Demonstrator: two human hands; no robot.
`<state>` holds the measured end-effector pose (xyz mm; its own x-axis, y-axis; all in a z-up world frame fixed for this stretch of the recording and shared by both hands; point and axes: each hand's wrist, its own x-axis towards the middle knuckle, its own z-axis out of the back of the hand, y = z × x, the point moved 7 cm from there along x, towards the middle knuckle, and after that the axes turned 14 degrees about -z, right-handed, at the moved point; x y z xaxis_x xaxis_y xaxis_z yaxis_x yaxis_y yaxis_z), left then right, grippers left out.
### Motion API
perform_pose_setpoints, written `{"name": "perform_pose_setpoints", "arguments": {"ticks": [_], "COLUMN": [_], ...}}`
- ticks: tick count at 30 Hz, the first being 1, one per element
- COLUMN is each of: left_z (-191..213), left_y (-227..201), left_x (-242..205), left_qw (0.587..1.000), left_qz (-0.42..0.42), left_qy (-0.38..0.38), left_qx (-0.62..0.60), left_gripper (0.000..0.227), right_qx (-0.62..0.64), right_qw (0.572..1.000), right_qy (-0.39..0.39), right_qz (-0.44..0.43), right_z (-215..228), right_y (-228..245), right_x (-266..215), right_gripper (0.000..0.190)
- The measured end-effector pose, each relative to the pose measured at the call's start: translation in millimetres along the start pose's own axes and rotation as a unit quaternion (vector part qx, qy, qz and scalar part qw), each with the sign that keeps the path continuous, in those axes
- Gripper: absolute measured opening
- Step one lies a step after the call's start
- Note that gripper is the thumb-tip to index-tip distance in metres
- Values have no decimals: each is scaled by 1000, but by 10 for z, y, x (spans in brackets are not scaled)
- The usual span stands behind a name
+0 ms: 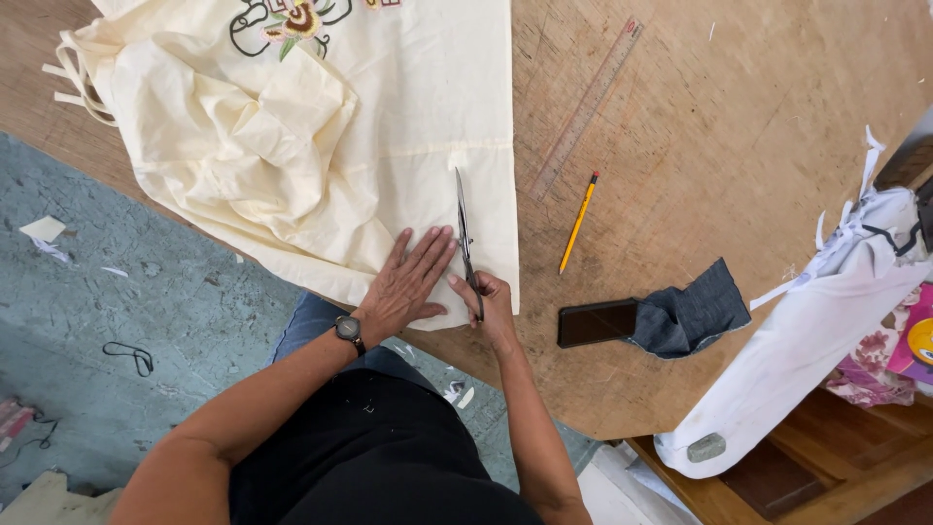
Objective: The person uses shears to cut a long strip of cream-colored fabric along a straight edge, then folds the resulting piece and smooths it out by hand on a wooden table.
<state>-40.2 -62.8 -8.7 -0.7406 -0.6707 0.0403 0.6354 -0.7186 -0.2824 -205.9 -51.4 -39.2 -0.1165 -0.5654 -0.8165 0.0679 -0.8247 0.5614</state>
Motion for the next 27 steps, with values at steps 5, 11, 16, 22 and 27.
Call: {"name": "perform_pose_setpoints", "arguments": {"ticks": [5,11,16,22,27], "left_z": [-20,-13,187,116,250], "left_y": [4,20,338,1027,1366], "left_x": [-3,1,185,499,611], "left_qw": [1000,999,983,981,985], "left_qz": [0,-1,5,-12,31], "left_qy": [1,-29,-157,-180,-170], "left_qx": [-3,-37,-98,-71,-1], "left_gripper": [127,124,71,41,40], "right_qx": [1,-16,-20,-19,-27], "right_qw": [1000,1000,1000,1000,1000], "right_qy": [-1,0,-2,5,4], "right_qz": [1,8,6,-3,-8], "right_z": [-37,-59,2,1,0], "right_y": [56,129,25,102,117], "right_x": [-8,-84,34,-43,-71], "right_gripper": [51,48,47,48,49]}}
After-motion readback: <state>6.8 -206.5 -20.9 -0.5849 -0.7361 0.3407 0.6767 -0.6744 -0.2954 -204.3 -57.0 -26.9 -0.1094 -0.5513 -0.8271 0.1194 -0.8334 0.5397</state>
